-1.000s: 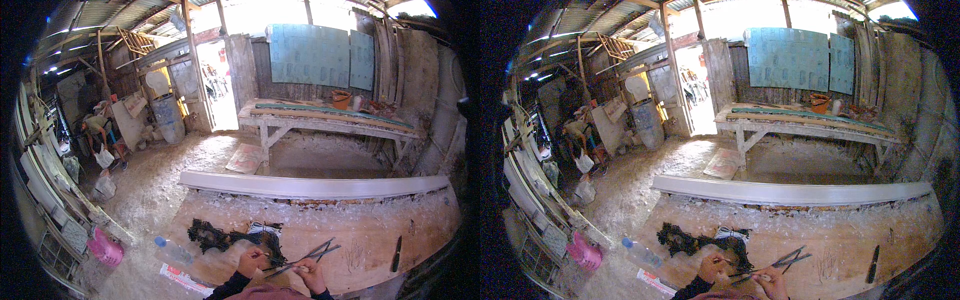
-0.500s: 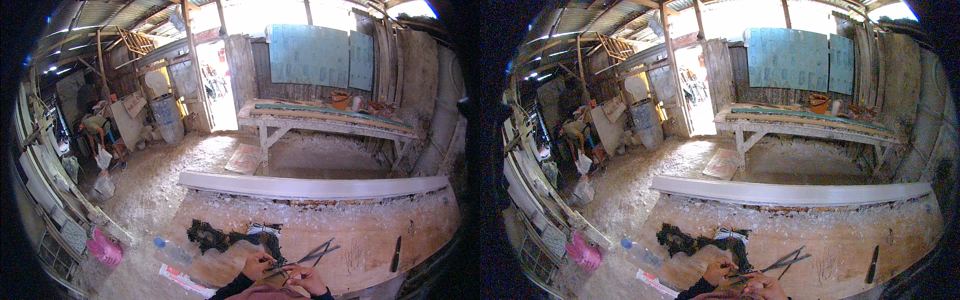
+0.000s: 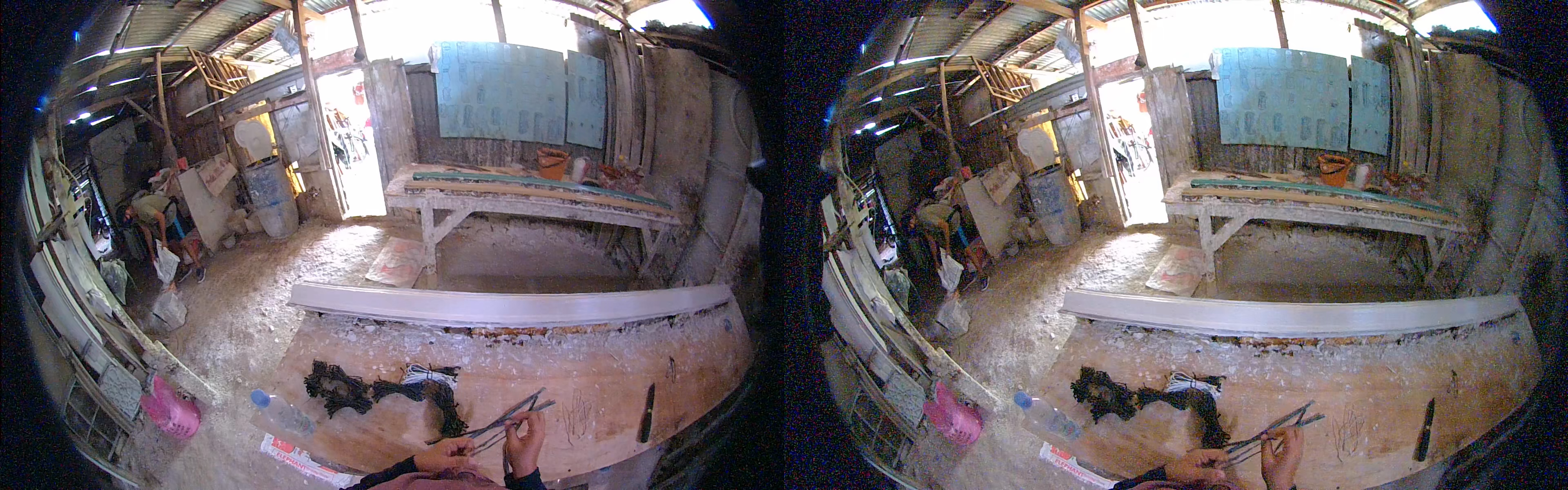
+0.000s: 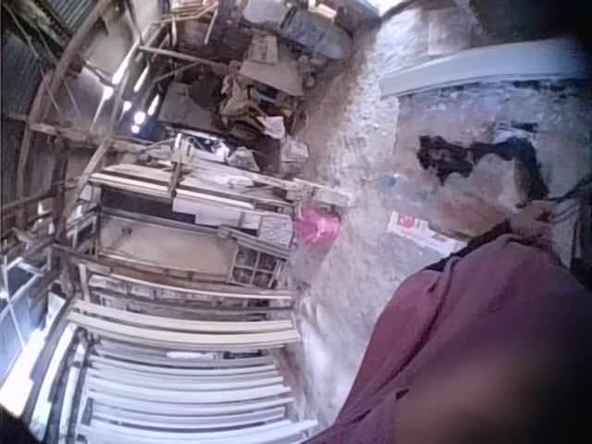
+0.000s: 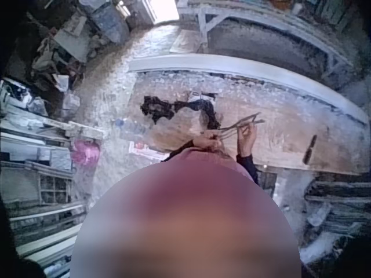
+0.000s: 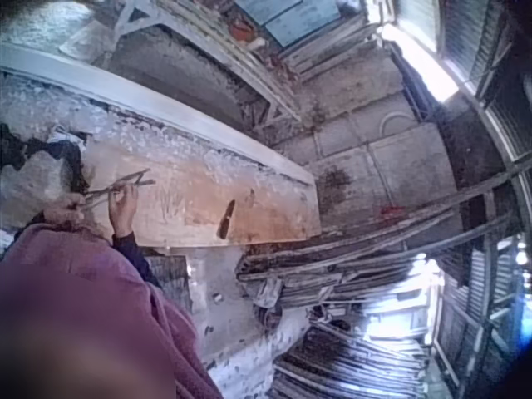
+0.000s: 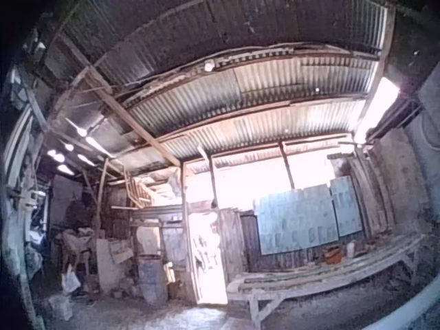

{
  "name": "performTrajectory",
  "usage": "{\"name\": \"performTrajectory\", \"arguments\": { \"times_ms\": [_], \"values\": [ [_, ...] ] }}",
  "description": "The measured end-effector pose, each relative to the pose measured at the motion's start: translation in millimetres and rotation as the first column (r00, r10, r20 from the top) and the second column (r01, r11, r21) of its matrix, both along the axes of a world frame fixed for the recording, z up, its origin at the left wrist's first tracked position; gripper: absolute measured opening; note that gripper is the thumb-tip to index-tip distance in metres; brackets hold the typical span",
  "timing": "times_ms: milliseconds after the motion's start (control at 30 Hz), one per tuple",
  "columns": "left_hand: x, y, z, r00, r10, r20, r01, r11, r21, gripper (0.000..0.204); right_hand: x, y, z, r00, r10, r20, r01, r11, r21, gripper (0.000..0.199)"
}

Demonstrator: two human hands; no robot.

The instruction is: The person strips insulation from several black cables and twists the exposed strands. A coworker wipes a long white panel on a nearby workbench. The person continues handling the cables throughout the clip.

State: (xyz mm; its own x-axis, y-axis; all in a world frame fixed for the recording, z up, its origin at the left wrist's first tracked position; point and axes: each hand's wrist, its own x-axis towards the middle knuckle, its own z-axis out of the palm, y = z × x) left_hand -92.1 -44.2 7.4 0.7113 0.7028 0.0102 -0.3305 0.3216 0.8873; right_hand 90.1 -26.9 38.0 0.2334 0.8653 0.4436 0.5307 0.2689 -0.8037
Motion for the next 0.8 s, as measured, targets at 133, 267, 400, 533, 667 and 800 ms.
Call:
{"name": "performTrajectory", "arguments": {
  "times_ms": [133,267,400,533,667,800],
  "values": [
    [-11.4,7.0,-2.6,0.923,0.268,-0.277,-0.256,0.963,0.081,0.019,-1.8,0.4,-4.4,0.968,0.157,-0.195,-0.157,0.987,0.013,0.013],
    [-23.5,17.3,-9.5,0.577,0.660,-0.481,-0.560,0.749,0.354,0.020,0.8,-4.8,0.4,0.891,0.296,-0.345,-0.369,0.914,-0.170,0.008],
    [-33.8,24.3,-11.2,0.464,0.799,-0.381,-0.802,0.562,0.203,0.020,-0.1,-11.3,17.2,0.617,0.553,-0.559,-0.774,0.553,-0.308,0.009],
    [-36.7,22.1,-5.0,0.462,0.795,-0.393,-0.797,0.567,0.210,0.020,-12.1,-17.9,31.0,0.464,0.688,-0.558,-0.885,0.377,-0.272,0.013],
    [-32.8,20.9,-0.8,0.456,0.813,-0.363,-0.748,0.571,0.338,0.018,-12.2,-15.1,35.2,0.457,0.697,-0.552,-0.888,0.395,-0.237,0.014],
    [-30.3,18.8,-4.5,0.594,0.686,-0.420,-0.624,0.722,0.298,0.012,0.7,-19.6,28.9,0.471,0.533,-0.703,-0.874,0.392,-0.288,0.011]
  ]
}}
